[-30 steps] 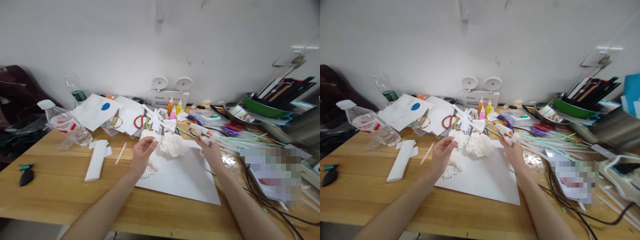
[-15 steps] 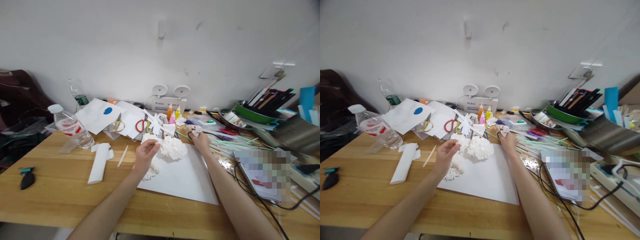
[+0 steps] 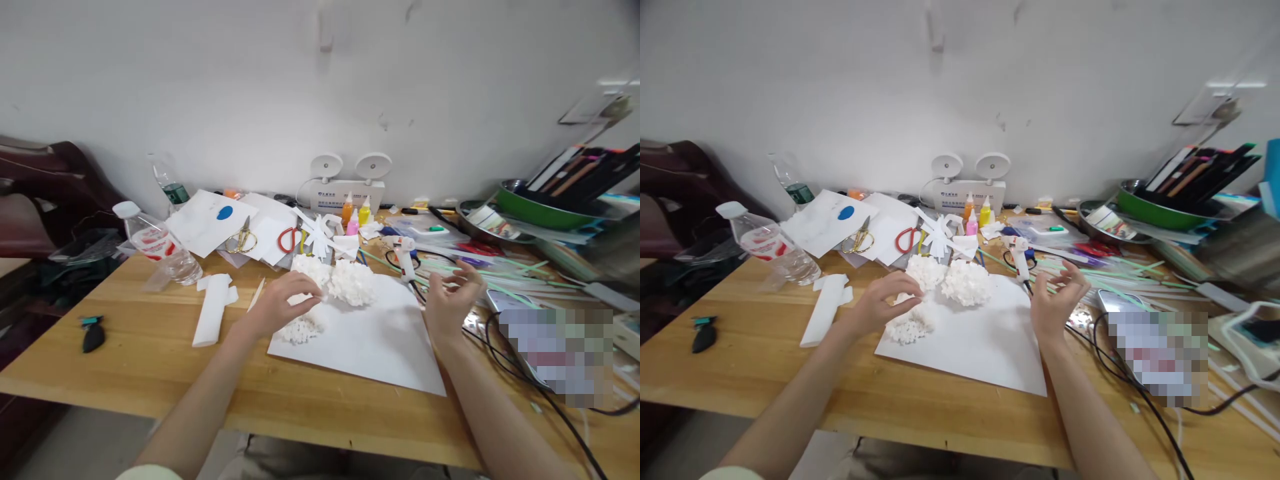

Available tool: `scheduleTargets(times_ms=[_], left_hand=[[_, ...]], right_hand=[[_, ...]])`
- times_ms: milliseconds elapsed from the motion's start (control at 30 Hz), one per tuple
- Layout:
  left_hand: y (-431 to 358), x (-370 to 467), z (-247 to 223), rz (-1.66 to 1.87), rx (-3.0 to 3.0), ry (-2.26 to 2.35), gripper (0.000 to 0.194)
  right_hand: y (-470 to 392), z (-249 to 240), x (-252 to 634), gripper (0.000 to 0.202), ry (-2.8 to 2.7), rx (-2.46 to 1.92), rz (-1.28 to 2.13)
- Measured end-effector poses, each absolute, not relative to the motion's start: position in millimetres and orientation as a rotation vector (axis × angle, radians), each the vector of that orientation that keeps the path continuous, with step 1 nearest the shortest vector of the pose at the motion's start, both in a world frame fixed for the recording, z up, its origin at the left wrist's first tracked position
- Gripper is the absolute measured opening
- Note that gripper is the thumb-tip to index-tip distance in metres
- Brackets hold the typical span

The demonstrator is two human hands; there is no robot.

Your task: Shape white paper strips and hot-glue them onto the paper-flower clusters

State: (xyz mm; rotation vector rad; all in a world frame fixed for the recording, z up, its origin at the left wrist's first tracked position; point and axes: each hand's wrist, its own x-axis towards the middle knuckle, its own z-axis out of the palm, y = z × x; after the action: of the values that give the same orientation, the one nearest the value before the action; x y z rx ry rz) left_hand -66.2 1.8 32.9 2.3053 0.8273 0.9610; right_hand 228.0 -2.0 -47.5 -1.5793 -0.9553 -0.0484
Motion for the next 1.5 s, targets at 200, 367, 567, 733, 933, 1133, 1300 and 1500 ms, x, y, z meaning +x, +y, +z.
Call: scheduleTargets(times_ms=[200,367,567,733,933,1133,1300,1500], left_hand=[[4.3,-95.0,18.2,0.464,2.778,0.772,0.019],[3.2,-99.5,18.4,0.292,3.011,0.676,0.024],[6.7,-94.6,17.8,0.16,3.194,0.566,0.025],[9.0,-90.4,17.8,0.126,3.263,0.509,0.021],[10.1,-84.6,18.6,0.068,3.298,0.535,0.018],[9.4,-79.5,18.4,-0.031,3.361,0.57,0.016],[4.7,-71.3,21.3,-0.142,3.405,0.684,0.015],[4.4,-72.3,20.3,-0.154,3.329,0.744,0.014]], right_hand=[[1.6,-45.0,223.4,0.04,-0.961,-1.519,-0.024],[-0.4,-40.3,223.1,0.035,-0.961,-1.472,0.002],[-2.0,-36.7,223.2,0.032,-0.948,-1.478,0.021],[-1.5,-35.2,225.0,0.029,-0.935,-1.468,0.039],[-0.7,-35.6,226.3,0.026,-0.941,-1.445,0.04],[-1.8,-33.0,225.7,0.025,-0.937,-1.458,0.053],[-2.8,-32.5,225.5,0.024,-0.948,-1.442,0.053],[-2.6,-33.7,226.4,0.023,-0.967,-1.417,0.047]])
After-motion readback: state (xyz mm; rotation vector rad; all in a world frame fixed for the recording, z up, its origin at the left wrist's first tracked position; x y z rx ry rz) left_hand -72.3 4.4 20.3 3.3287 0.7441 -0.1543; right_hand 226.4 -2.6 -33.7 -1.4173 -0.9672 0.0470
